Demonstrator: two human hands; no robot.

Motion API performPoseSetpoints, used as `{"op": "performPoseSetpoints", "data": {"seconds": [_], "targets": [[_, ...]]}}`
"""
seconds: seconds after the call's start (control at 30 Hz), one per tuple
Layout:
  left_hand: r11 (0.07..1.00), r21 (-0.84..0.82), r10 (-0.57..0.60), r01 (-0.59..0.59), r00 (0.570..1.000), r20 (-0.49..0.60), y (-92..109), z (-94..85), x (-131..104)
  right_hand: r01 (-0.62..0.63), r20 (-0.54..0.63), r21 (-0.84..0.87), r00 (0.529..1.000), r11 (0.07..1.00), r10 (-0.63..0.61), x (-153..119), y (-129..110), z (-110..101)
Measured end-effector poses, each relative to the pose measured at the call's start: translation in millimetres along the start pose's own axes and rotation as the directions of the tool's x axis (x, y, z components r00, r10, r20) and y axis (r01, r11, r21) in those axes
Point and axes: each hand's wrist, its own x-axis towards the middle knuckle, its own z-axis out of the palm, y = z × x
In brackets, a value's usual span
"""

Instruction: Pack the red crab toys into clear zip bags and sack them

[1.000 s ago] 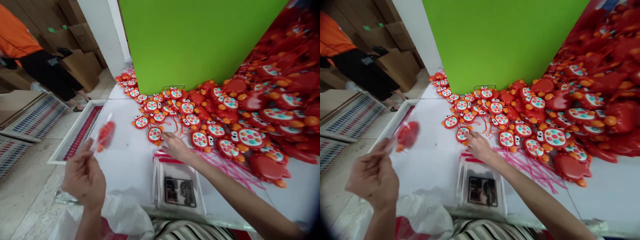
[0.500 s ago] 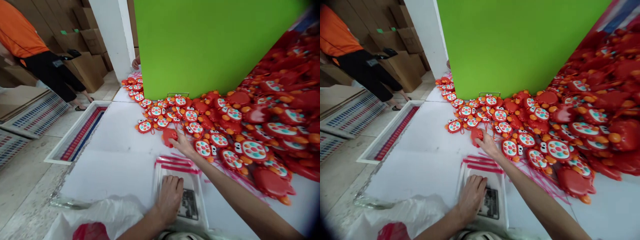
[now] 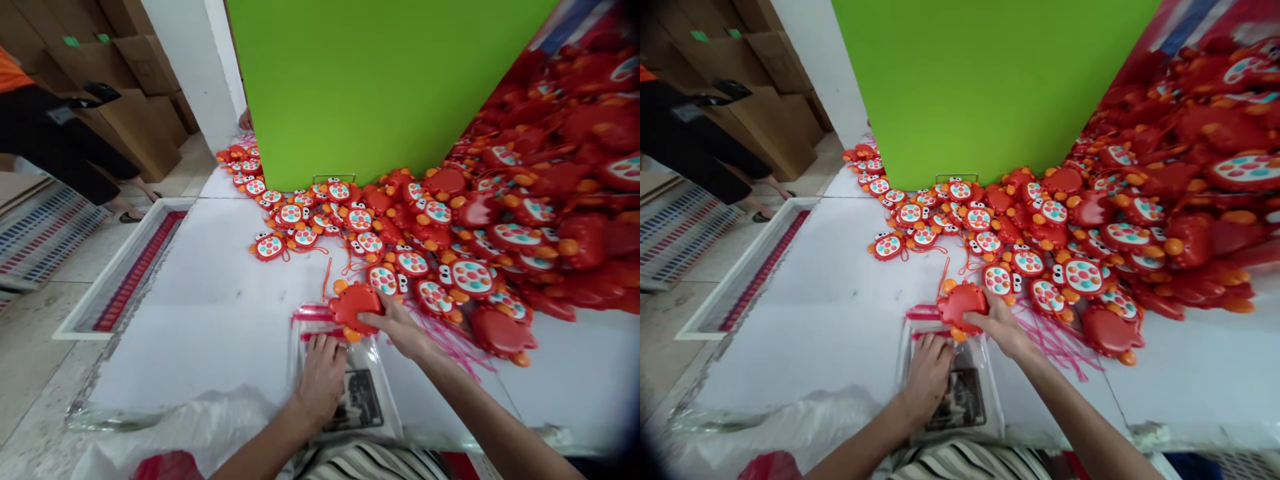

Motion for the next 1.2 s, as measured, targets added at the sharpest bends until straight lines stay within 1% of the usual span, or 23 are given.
{"op": "performPoseSetpoints", "data": {"seconds": [0.07, 0.13, 0.23, 0.3, 0.33, 0.4, 0.47, 0.5, 0.57, 0.63, 0.7, 0.73, 0.77, 0.8, 0.87, 0.93, 1.0, 1.03, 1.07, 1.1, 1.13, 1.17, 1.2], "targets": [[1.0, -0.018, 0.0, 0.001, 1.0, 0.007, 1, -2.8, 0, -0.038, 0.004, -0.002, 0.999, 0.999, 0.038, -12, 0, -7], [0.999, -0.043, -0.03, 0.031, 0.999, 0.013, 2, -4.3, -1, -0.057, -0.004, -0.067, 0.998, 0.996, 0.057, -24, -2, -14], [0.972, -0.191, -0.131, 0.134, 0.991, 0.027, 1, -5.1, -6, -0.085, 0.04, -0.215, 0.995, 0.973, 0.095, -39, -7, -26], [0.921, -0.341, -0.195, 0.187, 0.981, 0.012, -2, -5.3, -9, -0.089, 0.1, -0.311, 0.987, 0.946, 0.126, -48, -9, -32], [0.898, -0.396, -0.206, 0.189, 0.979, -0.001, -3, -5.2, -10, -0.079, 0.146, -0.347, 0.98, 0.935, 0.137, -51, -10, -34], [0.881, -0.446, -0.183, 0.158, 0.983, -0.014, -6, -4.8, -10, -0.044, 0.265, -0.37, 0.952, 0.928, 0.15, -57, -11, -36], [0.888, -0.446, -0.13, 0.117, 0.991, 0.001, -8, -4.0, -9, -0.046, 0.353, -0.316, 0.922, 0.947, 0.163, -61, -12, -35], [0.892, -0.44, -0.116, 0.107, 0.993, 0.008, -8, -3.5, -8, -0.078, 0.363, -0.262, 0.916, 0.962, 0.173, -62, -12, -33], [0.901, -0.422, -0.112, 0.1, 0.994, -0.004, -8, -2.8, -7, -0.177, 0.333, -0.094, 0.922, 0.98, 0.199, -61, -12, -26], [0.921, -0.381, -0.101, 0.078, 0.994, -0.039, -7, -2.5, -6, -0.25, 0.283, 0.11, 0.936, 0.962, 0.211, -58, -10, -15], [0.954, -0.299, -0.058, 0.035, 0.996, -0.068, -5, -3.1, -7, -0.244, 0.223, 0.246, 0.956, 0.938, 0.191, -53, -6, -2], [0.97, -0.244, -0.034, 0.015, 0.996, -0.076, -4, -3.8, -8, -0.223, 0.187, 0.25, 0.966, 0.942, 0.179, -51, -3, 3], [0.982, -0.189, -0.012, -0.004, 0.997, -0.082, -3, -4.6, -9, -0.197, 0.153, 0.206, 0.974, 0.959, 0.167, -49, -1, 8], [0.99, -0.14, 0.008, -0.02, 0.996, -0.091, -2, -5.5, -10, -0.169, 0.128, 0.121, 0.98, 0.978, 0.154, -48, 2, 11], [0.996, -0.076, 0.039, -0.048, 0.993, -0.115, 0, -8.2, -12, -0.088, 0.118, -0.125, 0.988, 0.988, 0.103, -48, 7, 14], [0.995, -0.064, 0.064, -0.074, 0.986, -0.151, 1, -13.1, -14, 0.045, 0.163, -0.361, 0.987, 0.931, 0.015, -51, 10, 12], [0.992, -0.09, 0.073, -0.091, 0.979, -0.189, 0, -21.6, -17, 0.17, 0.217, -0.513, 0.974, 0.841, -0.065, -56, 12, 8], [0.989, -0.121, 0.06, -0.086, 0.977, -0.207, -2, -27.4, -18, 0.204, 0.227, -0.565, 0.97, 0.8, -0.087, -58, 12, 6], [0.984, -0.167, 0.027, -0.067, 0.973, -0.227, -5, -33.8, -20, 0.214, 0.224, -0.603, 0.97, 0.769, -0.095, -59, 13, 4], [0.973, -0.23, -0.035, -0.024, 0.968, -0.249, -8, -40.6, -21, 0.211, 0.213, -0.629, 0.972, 0.748, -0.096, -60, 13, 2], [0.949, -0.312, -0.136, 0.05, 0.955, -0.262, -13, -47.1, -22, 0.204, 0.2, -0.643, 0.975, 0.738, -0.096, -61, 14, 1], [0.899, -0.412, -0.269, 0.152, 0.931, -0.245, -17, -52.8, -23, 0.199, 0.189, -0.649, 0.977, 0.734, -0.098, -61, 14, 1], [0.814, -0.519, -0.41, 0.262, 0.892, -0.191, -22, -57.3, -23, 0.199, 0.182, -0.648, 0.978, 0.735, -0.104, -61, 14, 1]]}}
